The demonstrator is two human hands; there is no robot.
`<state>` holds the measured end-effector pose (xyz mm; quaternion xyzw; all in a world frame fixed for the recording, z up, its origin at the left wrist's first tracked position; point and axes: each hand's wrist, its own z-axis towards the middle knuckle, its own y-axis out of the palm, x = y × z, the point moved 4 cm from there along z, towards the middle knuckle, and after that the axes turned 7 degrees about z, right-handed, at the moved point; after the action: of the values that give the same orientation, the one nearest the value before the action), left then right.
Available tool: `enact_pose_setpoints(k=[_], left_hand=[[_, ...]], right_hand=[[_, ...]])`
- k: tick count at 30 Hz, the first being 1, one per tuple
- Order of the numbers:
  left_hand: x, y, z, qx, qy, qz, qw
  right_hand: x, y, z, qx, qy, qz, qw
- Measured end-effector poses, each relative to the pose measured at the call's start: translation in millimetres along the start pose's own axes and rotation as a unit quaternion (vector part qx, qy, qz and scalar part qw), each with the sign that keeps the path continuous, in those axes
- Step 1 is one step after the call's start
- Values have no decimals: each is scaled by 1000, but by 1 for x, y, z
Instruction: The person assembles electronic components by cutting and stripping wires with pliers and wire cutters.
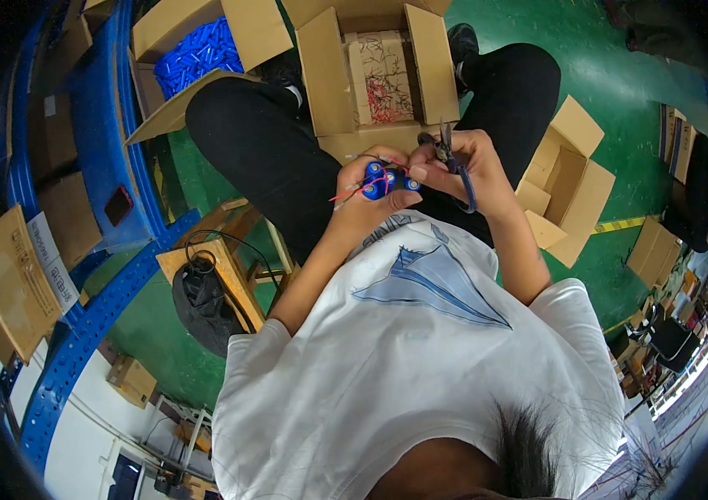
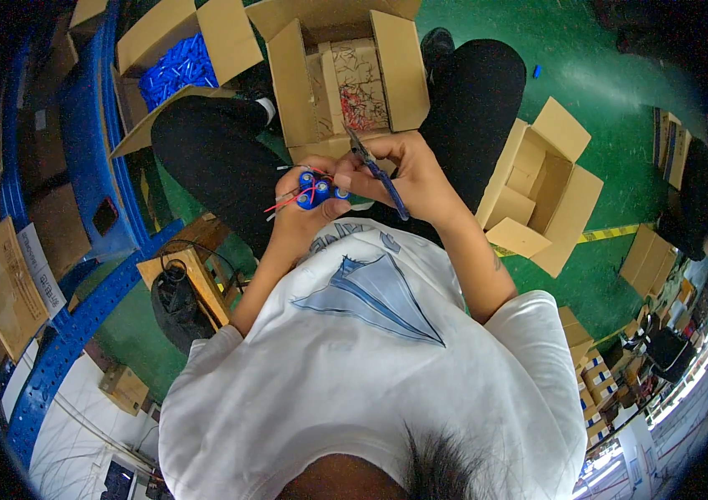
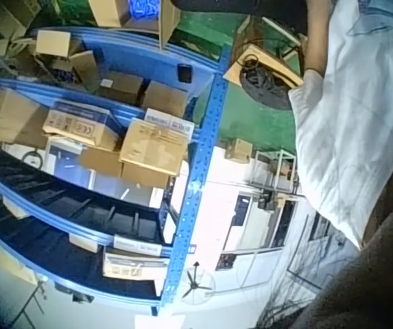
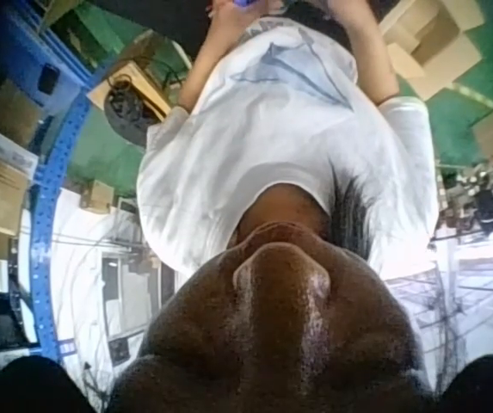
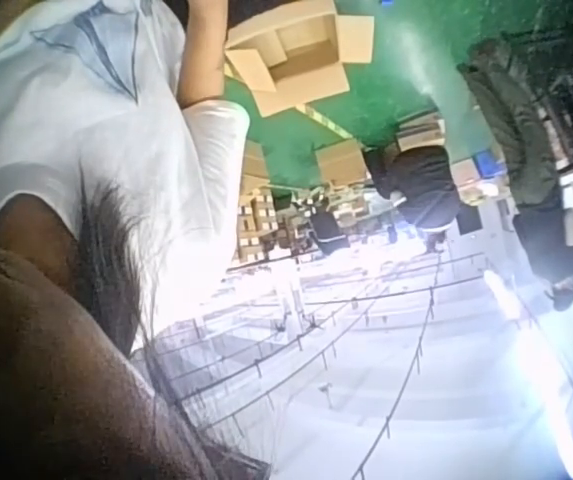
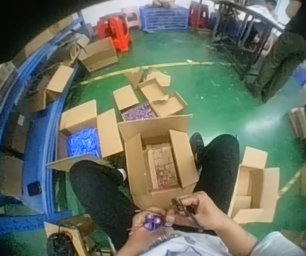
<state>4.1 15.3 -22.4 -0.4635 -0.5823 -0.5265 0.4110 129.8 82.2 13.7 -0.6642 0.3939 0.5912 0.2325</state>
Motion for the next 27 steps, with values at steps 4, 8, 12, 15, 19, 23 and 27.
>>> enact_pose_setpoints(k=[4, 8, 12, 15, 19, 23, 27], left_hand=[[7, -1, 2, 20, -4, -2, 1000], [12, -3, 1, 5, 40, 78, 996], [21, -6, 4, 14, 83, 160, 983], [28, -4, 3, 15, 77, 215, 974], [30, 1, 0, 17, 69, -7, 997], [38, 3, 3, 18, 85, -54, 995], [41, -4, 5, 92, 50, 220, 970]], right_hand=[[-8, -4, 2, 17, -23, -36, 999], [-12, -1, 2, 18, -26, -62, 998], [-27, -2, 4, 42, -161, -251, 954], [-22, -4, 4, 47, -168, -256, 951], [-10, -5, 2, 95, 22, -26, 995], [-1, -10, -1, 110, 60, 27, 992], [-21, -10, -4, 166, -24, -79, 983]])
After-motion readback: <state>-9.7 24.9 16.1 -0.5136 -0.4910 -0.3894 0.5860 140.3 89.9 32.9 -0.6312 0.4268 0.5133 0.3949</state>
